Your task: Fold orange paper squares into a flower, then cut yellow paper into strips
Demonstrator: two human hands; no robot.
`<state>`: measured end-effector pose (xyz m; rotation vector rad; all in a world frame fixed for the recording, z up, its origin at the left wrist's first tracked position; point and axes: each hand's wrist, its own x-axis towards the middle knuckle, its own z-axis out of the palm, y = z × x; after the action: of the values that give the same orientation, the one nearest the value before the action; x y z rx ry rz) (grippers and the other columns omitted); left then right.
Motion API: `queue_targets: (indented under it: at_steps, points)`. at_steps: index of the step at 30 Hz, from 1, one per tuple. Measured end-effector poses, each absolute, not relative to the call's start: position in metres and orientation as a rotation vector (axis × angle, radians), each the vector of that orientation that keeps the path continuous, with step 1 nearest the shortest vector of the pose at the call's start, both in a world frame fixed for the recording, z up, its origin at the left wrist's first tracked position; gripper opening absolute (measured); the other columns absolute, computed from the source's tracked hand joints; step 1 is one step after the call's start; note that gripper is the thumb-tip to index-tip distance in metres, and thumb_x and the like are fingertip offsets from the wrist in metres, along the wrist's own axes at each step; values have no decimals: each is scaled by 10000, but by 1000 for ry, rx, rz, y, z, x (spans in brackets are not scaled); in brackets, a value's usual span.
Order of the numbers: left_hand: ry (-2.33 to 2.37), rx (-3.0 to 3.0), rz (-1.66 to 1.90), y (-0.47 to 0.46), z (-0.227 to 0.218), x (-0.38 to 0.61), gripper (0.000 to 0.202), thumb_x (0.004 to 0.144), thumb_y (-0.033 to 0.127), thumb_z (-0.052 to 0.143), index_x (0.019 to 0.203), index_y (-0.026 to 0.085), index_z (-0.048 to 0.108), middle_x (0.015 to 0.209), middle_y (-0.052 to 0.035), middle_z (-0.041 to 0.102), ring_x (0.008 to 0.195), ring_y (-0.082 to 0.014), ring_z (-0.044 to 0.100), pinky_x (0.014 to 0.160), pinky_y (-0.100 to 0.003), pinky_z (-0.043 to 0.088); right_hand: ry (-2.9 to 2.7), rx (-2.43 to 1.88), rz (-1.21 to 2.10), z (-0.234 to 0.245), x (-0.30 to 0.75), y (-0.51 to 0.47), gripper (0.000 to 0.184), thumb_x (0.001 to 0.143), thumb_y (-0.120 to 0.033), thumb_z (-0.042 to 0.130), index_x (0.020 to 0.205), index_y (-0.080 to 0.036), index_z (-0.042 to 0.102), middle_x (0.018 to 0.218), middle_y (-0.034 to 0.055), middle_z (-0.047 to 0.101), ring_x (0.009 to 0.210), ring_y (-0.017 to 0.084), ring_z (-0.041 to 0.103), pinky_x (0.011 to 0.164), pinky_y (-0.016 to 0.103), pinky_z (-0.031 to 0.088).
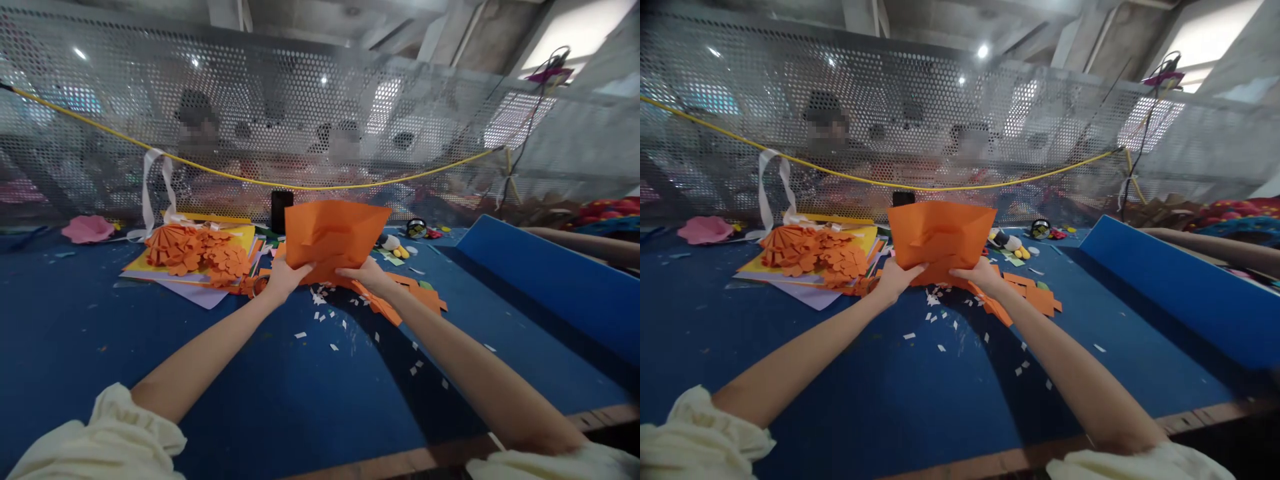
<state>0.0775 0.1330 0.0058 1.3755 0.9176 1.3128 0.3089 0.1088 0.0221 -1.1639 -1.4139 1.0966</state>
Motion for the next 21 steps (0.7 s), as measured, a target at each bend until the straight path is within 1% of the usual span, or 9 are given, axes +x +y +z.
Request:
queue_targets:
  at_steps: [2, 4, 6, 9, 11, 15, 19, 20, 21]
  points:
    - [874, 1415, 1282, 133, 8, 76, 377, 651, 272, 889, 987, 175, 749, 1087, -113, 774, 1121, -328, 683, 1059, -480, 493, -1429, -1163, 1116, 21, 310, 108, 525, 565, -310, 919, 1048, -222, 733, 1167, 69, 763, 1092, 294, 702, 992, 446, 558]
    - [831, 1451, 1251, 132, 9, 75, 468, 625, 256, 907, 1058, 187, 742, 1145, -113, 760, 1143, -317, 677, 1074, -481, 482, -1439, -1164, 1141, 19, 311, 108, 549, 534, -284, 935, 1042, -217, 738, 1154, 70, 767, 1067, 295, 713, 968, 436, 570]
    - [792, 1478, 1221, 133, 9, 74, 506, 632, 265, 902, 1105, 194, 736, 1191, -114, 747, 1146, -310, 679, 1064, -479, 493, -1432, -1159, 1154, 18, 312, 110, 549, 531, -293, 937, 1038, -215, 742, 1157, 74, 767, 1055, 294, 718, 963, 434, 572]
    - [748, 1510, 1190, 140, 7, 74, 441, 664, 297, 875, 1075, 194, 754, 1193, -105, 750, 1120, -301, 695, 1049, -470, 509, -1400, -1143, 1150, 18, 311, 116, 518, 557, -367, 923, 1017, -207, 745, 1138, 82, 774, 1057, 292, 720, 991, 456, 557]
    - [754, 1517, 1203, 146, 7, 73, 426, 655, 309, 877, 1048, 190, 761, 1189, -108, 752, 1128, -304, 693, 1064, -476, 496, -1382, -1127, 1137, 22, 310, 120, 528, 560, -399, 919, 1021, -207, 746, 1128, 83, 778, 1075, 296, 714, 1011, 473, 543]
    - [778, 1522, 1243, 156, 9, 69, 471, 639, 296, 889, 1081, 209, 752, 1233, -93, 736, 1173, -290, 672, 1089, -450, 476, -1372, -1104, 1108, 32, 307, 125, 567, 565, -394, 924, 1072, -219, 741, 1162, 83, 768, 1116, 305, 701, 1014, 474, 541]
    - [840, 1509, 1230, 163, 9, 65, 450, 653, 239, 893, 1078, 215, 749, 1213, -66, 741, 1203, -269, 642, 1104, -399, 459, -1348, -1161, 1061, 33, 310, 132, 538, 582, -396, 925, 1057, -219, 745, 1148, 73, 772, 1102, 307, 703, 1023, 482, 527]
    - [869, 1495, 1216, 165, 7, 66, 427, 672, 227, 885, 1074, 199, 745, 1200, -73, 740, 1192, -270, 642, 1095, -404, 465, -1344, -1185, 1053, 31, 311, 135, 537, 587, -387, 928, 1062, -220, 742, 1135, 68, 774, 1092, 305, 704, 1023, 488, 524]
    - [900, 1477, 1200, 168, 5, 68, 394, 720, 236, 861, 1088, 180, 730, 1201, -82, 729, 1171, -270, 645, 1072, -420, 481, -1342, -1212, 1047, 29, 312, 138, 526, 612, -377, 922, 1077, -219, 734, 1129, 66, 772, 1081, 299, 704, 1018, 491, 525]
